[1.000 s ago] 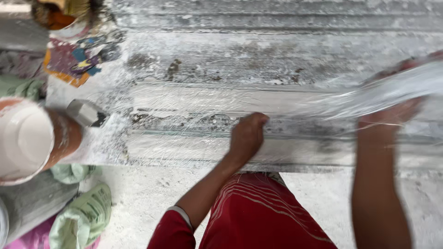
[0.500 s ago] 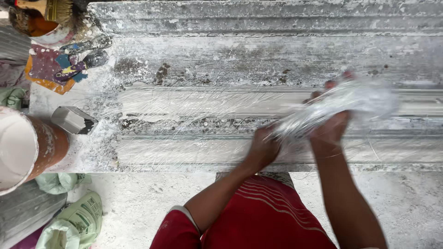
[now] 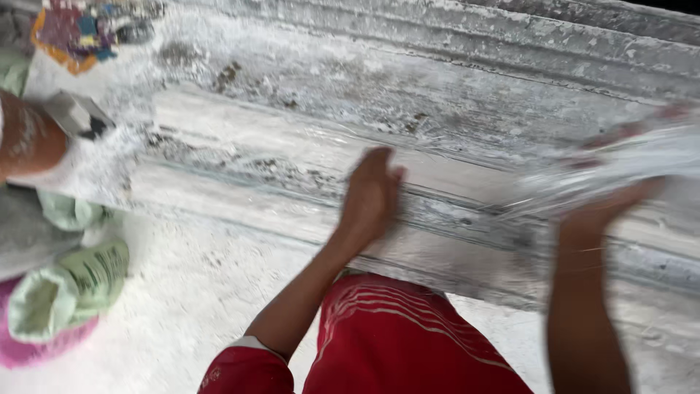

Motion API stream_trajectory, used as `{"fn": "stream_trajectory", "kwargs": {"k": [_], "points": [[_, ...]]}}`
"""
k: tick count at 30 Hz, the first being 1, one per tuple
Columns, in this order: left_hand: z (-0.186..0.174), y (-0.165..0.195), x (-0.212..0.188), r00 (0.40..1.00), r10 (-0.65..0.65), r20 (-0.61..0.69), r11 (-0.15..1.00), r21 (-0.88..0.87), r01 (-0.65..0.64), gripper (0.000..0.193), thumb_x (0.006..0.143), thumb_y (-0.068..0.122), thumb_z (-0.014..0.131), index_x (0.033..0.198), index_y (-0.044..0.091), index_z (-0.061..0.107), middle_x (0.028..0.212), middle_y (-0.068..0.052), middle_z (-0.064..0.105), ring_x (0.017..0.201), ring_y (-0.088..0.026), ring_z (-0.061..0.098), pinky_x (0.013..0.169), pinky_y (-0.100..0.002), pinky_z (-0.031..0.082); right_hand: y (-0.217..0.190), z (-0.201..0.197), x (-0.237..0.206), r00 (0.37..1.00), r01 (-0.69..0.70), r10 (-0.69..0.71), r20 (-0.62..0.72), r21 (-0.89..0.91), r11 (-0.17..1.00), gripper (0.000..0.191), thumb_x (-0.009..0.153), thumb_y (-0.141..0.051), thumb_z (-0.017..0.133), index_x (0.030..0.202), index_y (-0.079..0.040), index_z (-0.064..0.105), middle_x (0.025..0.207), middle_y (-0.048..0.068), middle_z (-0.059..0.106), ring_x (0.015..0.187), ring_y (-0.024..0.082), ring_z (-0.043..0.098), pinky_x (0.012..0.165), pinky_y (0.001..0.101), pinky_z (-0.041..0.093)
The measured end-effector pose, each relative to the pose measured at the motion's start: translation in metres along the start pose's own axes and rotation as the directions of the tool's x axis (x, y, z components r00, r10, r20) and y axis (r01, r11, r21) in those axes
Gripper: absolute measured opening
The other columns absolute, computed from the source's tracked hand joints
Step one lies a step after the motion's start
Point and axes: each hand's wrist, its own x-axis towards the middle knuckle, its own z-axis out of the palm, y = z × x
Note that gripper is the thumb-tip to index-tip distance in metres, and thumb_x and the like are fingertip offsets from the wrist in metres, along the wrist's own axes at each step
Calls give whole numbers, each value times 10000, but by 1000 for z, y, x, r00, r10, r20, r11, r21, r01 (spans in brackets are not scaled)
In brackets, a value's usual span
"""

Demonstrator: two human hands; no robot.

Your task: The person wets a bundle of white fiberglass strands in a bucket of water, then lays the strands across a long, grooved metal mold. They smooth the strands into the grooves by hand and use a trowel to press and spread a white paste over the strands to embed them.

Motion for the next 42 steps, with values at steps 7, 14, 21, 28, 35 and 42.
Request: {"fn": "stream_trajectory", "kwargs": {"k": [7,14,21,28,35,42], "points": [[105,74,-23,996,91,6,961,-263,-86,187,1028,75,538,1093,22,705,1070,-166,746,982,-305,743,864,-436,631,18,-105,-11,993,-109,114,-19,191,976,636,1076,-458,473,1573,-75,371,1289,149,647,1062,225,675,913,383,617],[92,14,28,967,-242,78,790,594,149,285,1110,249,494,1118,8,646,1109,-227,682,1069,-383,649,913,-575,510,-36,-281,71,920,-210,281,-273,262,942,591,1078,-398,528,1562,-89,387,1226,138,659,939,202,663,800,358,591],[126,131,-33,827,-301,476,787,-366,497,498,1078,318,470,1519,92,415,1537,-157,492,1139,-371,693,979,-456,575,24,-123,-51,958,-282,276,82,460,842,556,1080,-338,584,1551,-104,403,1164,126,670,816,178,651,687,333,565],[36,91,-72,997,-81,-4,940,-333,75,203,1063,133,552,1016,-12,685,876,-195,704,750,-312,684,719,-440,566,43,13,-65,827,-557,286,484,640,529,440,1117,-320,587,1471,-86,469,1080,144,684,673,169,622,591,333,505],[-39,41,-165,883,-397,-250,885,-359,296,204,1057,126,510,1041,-34,636,822,-213,674,696,-299,662,666,-447,542,100,157,-134,534,-845,429,728,444,299,414,1134,-264,559,1488,-58,502,950,78,618,628,124,446,593,289,376],[-64,10,-259,626,-656,-422,724,-587,362,264,1098,188,528,1126,-67,594,906,-251,638,819,-301,624,765,-403,508,134,254,-230,139,-985,424,895,168,-32,399,1129,-261,560,1459,-38,540,878,72,592,586,129,385,559,318,315]]}}
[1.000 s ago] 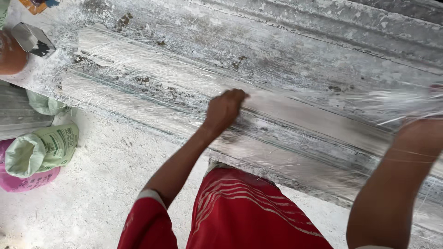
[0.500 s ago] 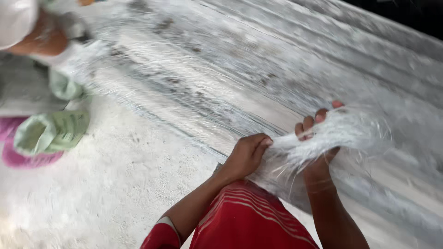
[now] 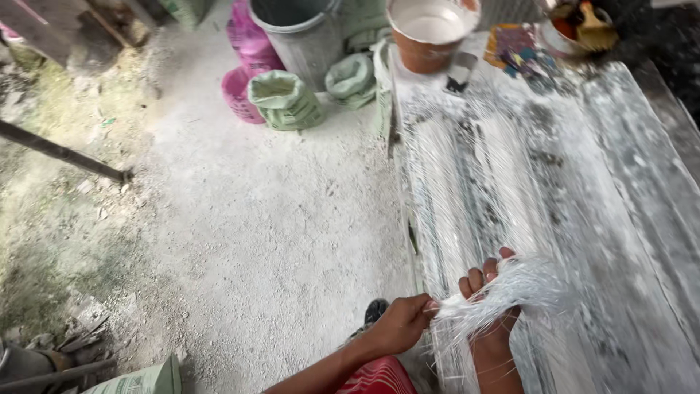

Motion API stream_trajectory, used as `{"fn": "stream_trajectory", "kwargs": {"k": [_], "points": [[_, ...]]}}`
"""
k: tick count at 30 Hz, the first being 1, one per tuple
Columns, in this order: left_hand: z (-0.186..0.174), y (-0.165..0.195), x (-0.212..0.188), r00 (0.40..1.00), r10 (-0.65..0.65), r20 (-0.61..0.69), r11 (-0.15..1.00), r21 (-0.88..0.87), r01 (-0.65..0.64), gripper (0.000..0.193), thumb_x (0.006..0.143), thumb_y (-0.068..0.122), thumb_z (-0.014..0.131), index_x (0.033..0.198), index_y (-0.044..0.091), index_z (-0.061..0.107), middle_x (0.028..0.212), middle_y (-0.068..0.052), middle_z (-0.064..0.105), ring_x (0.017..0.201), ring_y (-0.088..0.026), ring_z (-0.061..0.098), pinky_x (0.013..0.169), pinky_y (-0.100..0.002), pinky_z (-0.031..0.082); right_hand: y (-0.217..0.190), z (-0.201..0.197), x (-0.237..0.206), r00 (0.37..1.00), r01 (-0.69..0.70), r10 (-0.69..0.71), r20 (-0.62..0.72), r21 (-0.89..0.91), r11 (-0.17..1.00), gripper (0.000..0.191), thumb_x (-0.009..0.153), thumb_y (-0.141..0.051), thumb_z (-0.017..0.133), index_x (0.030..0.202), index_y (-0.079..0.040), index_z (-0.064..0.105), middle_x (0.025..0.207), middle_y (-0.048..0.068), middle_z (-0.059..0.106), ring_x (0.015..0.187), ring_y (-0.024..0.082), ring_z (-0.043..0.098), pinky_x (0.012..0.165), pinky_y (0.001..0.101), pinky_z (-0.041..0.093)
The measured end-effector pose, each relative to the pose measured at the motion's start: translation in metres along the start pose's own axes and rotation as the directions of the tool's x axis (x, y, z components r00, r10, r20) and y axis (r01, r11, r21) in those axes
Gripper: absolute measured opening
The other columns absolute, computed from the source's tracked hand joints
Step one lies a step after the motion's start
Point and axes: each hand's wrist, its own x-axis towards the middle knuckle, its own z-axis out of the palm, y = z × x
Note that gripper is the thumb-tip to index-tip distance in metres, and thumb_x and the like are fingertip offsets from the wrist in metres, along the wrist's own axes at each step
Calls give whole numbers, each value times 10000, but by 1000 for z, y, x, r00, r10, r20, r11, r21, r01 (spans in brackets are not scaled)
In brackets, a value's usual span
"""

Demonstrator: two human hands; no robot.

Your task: The person wets a bundle of white fiberglass strands in a bucket of water, then lays the strands across a long, grooved metal mold. They smooth the strands into the grooves by hand and use a trowel to press and spread a white paste over the strands to embed them.

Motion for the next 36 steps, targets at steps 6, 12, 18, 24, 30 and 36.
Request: {"fn": "stream_trajectory", "kwargs": {"k": [6,12,18,24,30,36], "points": [[-55,-4,15,955,-102,-278,981,-185,51,597,1024,319,382,1535,16,334,1506,-231,448,1239,-334,541,1072,-481,433,45,8,36,995,-103,103,-3,-114,988,379,1049,-147,627,1410,-60,552,858,33,545,570,114,367,538,307,304],[-83,1,28,1000,-19,-20,979,-202,15,558,1107,382,321,1513,0,336,1400,-213,506,1197,-246,500,1017,-435,420,93,8,54,982,-185,187,17,-89,979,443,1003,-111,638,1421,-33,514,884,53,541,594,131,381,524,313,322],[-86,-1,19,975,-222,0,885,-419,201,426,1107,408,421,1187,21,581,820,-32,579,650,-113,499,590,-303,436,112,-2,70,968,-252,252,-3,-76,965,446,1016,-138,641,1429,-33,510,898,66,554,587,140,394,516,328,327],[-92,-17,16,959,-275,-63,898,-372,233,423,1094,406,485,977,19,609,714,-8,565,620,-100,468,581,-293,417,114,-13,75,968,-251,251,-15,-86,964,428,1031,-180,636,1417,-33,520,892,63,569,584,138,381,527,320,323],[-83,-33,17,978,-188,-88,948,-276,157,443,1120,370,487,946,-19,607,725,-41,587,658,-104,486,619,-292,435,113,-20,67,975,-219,209,-81,-135,966,410,1035,-191,628,1397,-34,517,885,50,566,575,120,379,507,304,315],[-74,-33,4,951,-288,111,739,-606,294,348,1137,335,481,1058,10,575,773,-13,596,683,-104,550,609,-279,492,108,-14,48,979,-198,188,-79,-149,969,420,1029,-188,630,1400,-35,507,888,47,566,576,118,388,504,298,320]]}}
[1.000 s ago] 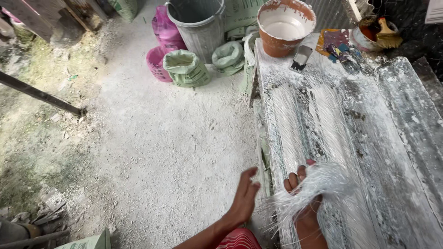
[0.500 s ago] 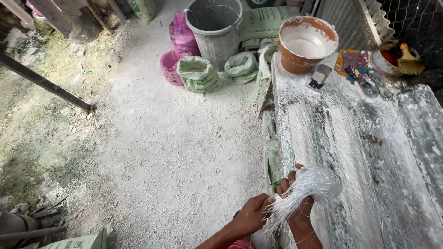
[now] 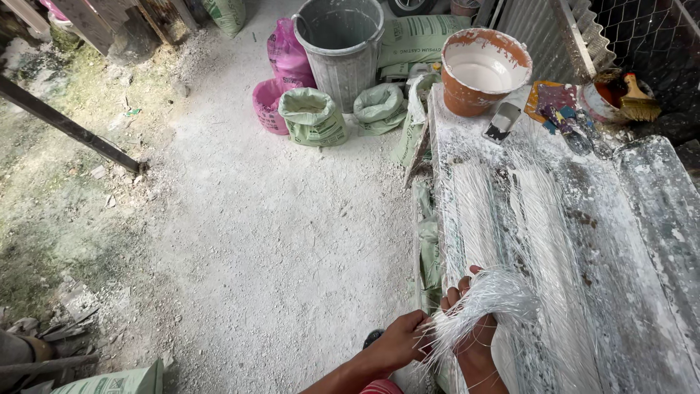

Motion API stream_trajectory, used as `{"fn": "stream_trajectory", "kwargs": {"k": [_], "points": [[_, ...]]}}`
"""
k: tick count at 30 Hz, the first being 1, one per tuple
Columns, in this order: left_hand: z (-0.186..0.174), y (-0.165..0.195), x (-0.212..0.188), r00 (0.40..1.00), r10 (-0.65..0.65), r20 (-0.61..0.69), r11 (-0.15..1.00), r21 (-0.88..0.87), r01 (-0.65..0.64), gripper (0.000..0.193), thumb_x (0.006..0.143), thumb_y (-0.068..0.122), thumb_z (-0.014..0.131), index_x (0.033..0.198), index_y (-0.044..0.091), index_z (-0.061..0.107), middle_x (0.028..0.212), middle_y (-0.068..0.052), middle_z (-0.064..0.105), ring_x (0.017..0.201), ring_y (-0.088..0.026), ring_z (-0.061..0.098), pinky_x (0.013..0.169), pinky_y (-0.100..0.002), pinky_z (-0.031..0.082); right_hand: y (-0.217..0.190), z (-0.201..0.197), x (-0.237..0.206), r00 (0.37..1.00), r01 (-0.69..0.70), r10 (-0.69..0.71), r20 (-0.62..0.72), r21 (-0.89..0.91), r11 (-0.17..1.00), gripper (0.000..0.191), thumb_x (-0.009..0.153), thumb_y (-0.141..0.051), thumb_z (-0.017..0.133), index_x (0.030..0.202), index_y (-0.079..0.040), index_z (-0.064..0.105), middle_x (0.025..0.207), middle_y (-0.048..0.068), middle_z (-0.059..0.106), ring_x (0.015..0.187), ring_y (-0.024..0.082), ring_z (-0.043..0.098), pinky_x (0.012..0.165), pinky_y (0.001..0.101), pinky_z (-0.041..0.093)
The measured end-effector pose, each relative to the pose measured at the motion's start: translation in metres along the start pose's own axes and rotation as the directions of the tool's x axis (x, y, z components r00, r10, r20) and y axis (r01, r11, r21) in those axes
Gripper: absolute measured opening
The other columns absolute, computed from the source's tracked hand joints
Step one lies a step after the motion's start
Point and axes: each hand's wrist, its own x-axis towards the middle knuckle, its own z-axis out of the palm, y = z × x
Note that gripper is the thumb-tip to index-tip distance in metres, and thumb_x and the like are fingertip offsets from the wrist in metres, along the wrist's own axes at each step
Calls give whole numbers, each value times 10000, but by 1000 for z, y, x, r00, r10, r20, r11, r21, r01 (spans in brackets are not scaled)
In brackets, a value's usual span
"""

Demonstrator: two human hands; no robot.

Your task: The person wets a bundle of white fiberglass strands in a bucket of water, then lays the strands across a long, grooved metal mold. They smooth the strands into the grooves by hand and use a trowel to press and spread a white paste over the strands to embed them.

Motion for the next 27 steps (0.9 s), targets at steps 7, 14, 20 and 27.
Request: {"fn": "stream_trajectory", "kwargs": {"k": [7,14,20,27], "points": [[25,-12,-40,993,-115,40,986,-120,119,314,1124,337,479,1072,44,577,662,25,490,481,-61,372,414,-243,309,-15,5,-43,1000,-16,16,-18,5,1000,441,1041,-228,629,1419,-37,507,898,63,601,602,130,456,522,305,371],[87,-84,-79,999,11,-50,970,243,2,318,1102,317,544,1010,42,674,703,31,554,550,-61,414,493,-263,342,-65,-22,-143,995,67,-67,-78,-5,998,465,1056,-278,608,1456,-70,491,964,66,624,698,150,529,604,341,441],[144,-159,-117,971,238,4,837,507,-207,300,1096,229,556,974,-27,654,715,-62,632,655,-124,572,628,-331,482,-108,-47,-233,972,175,-175,-158,-16,984,486,1069,-320,590,1487,-99,478,1020,69,644,780,167,592,674,372,501],[206,-187,-116,901,339,271,516,747,-419,170,980,134,597,957,12,713,794,-209,707,737,-398,692,615,-464,525,-169,-89,-373,807,479,-481,-343,-97,872,511,1084,-370,569,1523,-132,462,1085,72,667,875,186,666,756,408,571]]}}
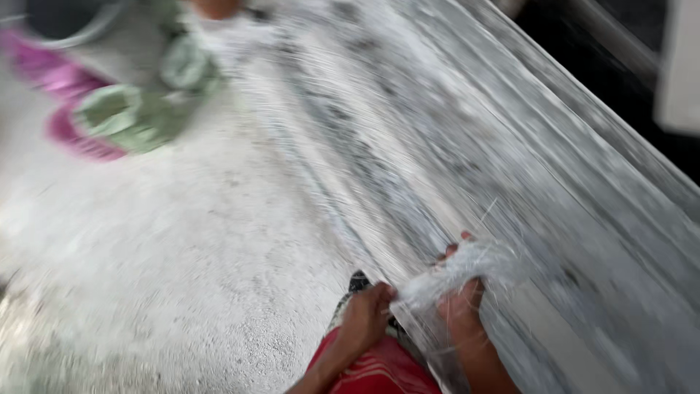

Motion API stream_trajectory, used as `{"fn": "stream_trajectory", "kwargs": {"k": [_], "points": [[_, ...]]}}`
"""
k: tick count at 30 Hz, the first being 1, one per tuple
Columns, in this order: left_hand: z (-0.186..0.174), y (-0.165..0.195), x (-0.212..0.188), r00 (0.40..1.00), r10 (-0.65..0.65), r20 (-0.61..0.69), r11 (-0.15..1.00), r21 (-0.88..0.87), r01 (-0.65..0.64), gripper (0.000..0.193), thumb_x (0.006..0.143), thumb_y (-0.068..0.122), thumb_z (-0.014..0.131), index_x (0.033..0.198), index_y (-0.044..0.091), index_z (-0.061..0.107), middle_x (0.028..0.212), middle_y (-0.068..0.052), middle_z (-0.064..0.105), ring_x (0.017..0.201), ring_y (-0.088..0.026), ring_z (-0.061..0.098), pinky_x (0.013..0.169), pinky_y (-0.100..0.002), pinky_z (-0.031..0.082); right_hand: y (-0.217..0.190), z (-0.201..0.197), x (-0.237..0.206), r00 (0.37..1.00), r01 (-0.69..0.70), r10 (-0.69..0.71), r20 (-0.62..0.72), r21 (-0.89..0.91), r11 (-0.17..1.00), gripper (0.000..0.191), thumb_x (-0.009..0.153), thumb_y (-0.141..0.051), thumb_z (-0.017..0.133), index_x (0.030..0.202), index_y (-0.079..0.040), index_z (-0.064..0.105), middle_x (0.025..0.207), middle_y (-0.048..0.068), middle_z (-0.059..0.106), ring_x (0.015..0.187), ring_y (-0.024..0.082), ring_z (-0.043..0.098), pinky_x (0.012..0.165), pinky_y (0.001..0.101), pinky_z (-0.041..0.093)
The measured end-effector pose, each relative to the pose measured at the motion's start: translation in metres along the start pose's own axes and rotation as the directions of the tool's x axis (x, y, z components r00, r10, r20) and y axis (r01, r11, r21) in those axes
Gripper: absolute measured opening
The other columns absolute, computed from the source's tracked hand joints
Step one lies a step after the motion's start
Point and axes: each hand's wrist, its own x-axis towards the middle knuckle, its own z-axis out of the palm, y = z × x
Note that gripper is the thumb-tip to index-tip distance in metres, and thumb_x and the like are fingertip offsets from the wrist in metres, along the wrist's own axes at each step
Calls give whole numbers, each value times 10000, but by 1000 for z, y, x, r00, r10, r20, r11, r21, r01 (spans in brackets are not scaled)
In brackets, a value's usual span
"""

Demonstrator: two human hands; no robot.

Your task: The person wets a bundle of white fiberglass strands in a bucket of water, then lays the strands across a long, grooved metal mold. They smooth the strands into the grooves by hand and use a trowel to press and spread a white paste over the strands to embed them.

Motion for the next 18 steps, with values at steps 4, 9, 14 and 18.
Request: {"fn": "stream_trajectory", "kwargs": {"k": [4,9,14,18], "points": [[23,23,42,950,272,156,957,60,-284,171,1026,156,572,970,31,675,852,-189,718,719,-382,702,614,-465,556,-74,-39,-38,929,341,-348,-128,-80,937,525,1093,-398,556,1544,-151,453,1123,74,680,930,198,708,803,428,611],[49,39,119,771,521,366,781,159,-604,164,1055,182,563,985,52,635,769,-124,674,622,-294,670,523,-431,520,-207,-57,-79,642,622,-762,-86,-523,583,539,1196,-512,482,1604,-161,445,1138,73,665,855,180,694,753,352,599],[101,28,192,631,513,582,643,227,-732,213,1105,230,495,1074,64,626,945,-118,712,761,-278,709,607,-427,558,-321,-86,-133,402,685,-837,-370,-485,544,592,1105,-504,485,1580,-155,429,1202,108,673,878,241,739,777,399,654],[108,25,210,730,214,649,242,688,-684,446,1032,337,457,1293,-11,557,1278,-229,629,1296,-445,550,1034,-656,453,-318,-87,-164,352,776,-877,-326,-423,469,591,1100,-489,506,1558,-120,449,1135,154,711,870,252,756,753,387,658]]}}
